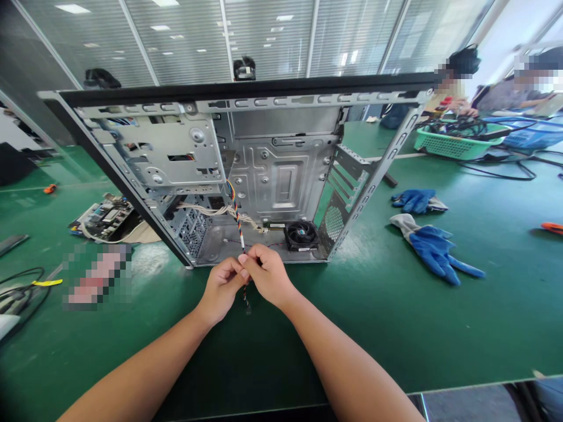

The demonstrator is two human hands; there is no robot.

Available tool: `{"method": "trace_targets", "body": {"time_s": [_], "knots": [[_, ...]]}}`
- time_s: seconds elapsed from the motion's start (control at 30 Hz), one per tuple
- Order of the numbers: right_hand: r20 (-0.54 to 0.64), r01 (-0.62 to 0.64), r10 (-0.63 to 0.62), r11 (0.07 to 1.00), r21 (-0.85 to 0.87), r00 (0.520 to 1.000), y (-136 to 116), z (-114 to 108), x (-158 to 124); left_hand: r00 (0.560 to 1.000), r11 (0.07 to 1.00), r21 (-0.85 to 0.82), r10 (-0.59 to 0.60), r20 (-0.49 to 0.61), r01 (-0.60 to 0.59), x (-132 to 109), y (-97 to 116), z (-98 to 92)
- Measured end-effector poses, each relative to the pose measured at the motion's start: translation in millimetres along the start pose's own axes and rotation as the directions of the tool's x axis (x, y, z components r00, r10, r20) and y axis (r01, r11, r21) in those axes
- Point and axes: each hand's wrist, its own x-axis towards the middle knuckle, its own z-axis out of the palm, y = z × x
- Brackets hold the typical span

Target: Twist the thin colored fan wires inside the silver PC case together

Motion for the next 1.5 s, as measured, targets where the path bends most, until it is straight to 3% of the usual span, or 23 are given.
{"method": "trace_targets", "body": {"time_s": [0.2,0.37,0.8,1.2,1.5], "knots": [[0.005,-0.016,0.016,1.000,0.025,1.000,-0.3,0.9,0.5,1.000,1.000,-0.005,-0.005,-0.004,0.005,0.6,0.4,0.5],[-0.050,0.019,-0.021,0.999,-0.044,0.999,1.7,0.4,0.4,0.997,1.000,0.002,-0.027,-0.072,0.027,0.6,-1.9,1.5],[-0.040,0.017,-0.020,0.998,-0.064,0.999,0.1,-0.2,1.5,0.992,0.973,0.226,0.081,-0.100,-0.057,-0.6,4.2,3.7],[-0.011,0.014,-0.014,0.999,-0.052,1.000,0.8,-0.8,1.5,0.999,0.995,0.098,0.029,-0.033,-0.026,0.1,4.4,2.3],[-0.087,0.043,-0.059,0.985,-0.169,0.994,1.2,0.8,0.0,0.994,0.990,0.136,0.039,-0.098,-0.026,-0.5,4.5,3.7]]}}
